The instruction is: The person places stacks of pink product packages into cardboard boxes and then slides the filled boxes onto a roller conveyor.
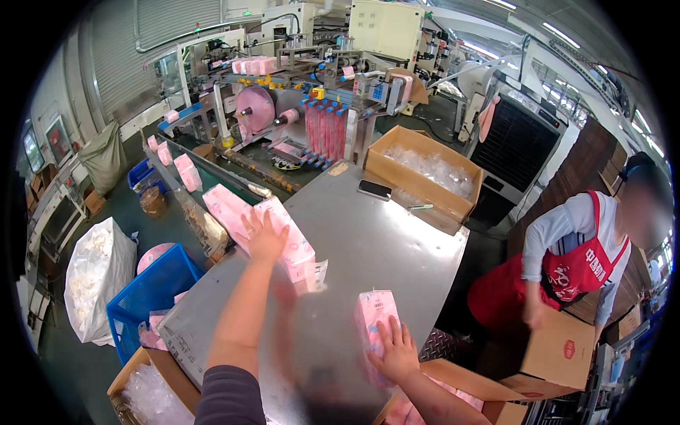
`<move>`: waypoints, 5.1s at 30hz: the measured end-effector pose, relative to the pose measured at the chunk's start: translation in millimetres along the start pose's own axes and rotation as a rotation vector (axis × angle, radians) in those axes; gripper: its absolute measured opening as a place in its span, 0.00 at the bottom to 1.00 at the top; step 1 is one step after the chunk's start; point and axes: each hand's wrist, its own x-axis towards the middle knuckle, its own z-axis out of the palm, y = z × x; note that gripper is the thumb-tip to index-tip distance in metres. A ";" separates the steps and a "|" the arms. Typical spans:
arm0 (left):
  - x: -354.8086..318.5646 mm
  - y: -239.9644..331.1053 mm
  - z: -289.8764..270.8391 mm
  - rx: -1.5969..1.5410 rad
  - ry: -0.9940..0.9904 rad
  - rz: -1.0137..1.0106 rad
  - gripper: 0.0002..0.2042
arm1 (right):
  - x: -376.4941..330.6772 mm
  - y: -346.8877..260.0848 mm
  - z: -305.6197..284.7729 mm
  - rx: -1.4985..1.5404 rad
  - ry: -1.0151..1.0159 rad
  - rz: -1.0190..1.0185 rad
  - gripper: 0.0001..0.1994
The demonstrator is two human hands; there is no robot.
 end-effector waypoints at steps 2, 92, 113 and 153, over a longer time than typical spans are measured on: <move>17.8 -15.6 7.8 0.047 0.039 -0.031 0.41 | 6.4 -1.3 3.8 0.004 0.026 -0.005 0.39; -293.8 -152.6 36.1 -1.862 -0.635 -0.700 0.30 | -68.8 102.2 63.5 2.258 -0.497 0.471 0.29; -393.3 163.8 110.1 -0.795 -1.785 0.014 0.36 | -438.5 377.7 15.1 1.343 -0.172 1.049 0.36; -616.6 283.5 65.9 0.178 -1.948 1.314 0.54 | -446.5 348.4 97.9 0.783 -0.416 0.875 0.41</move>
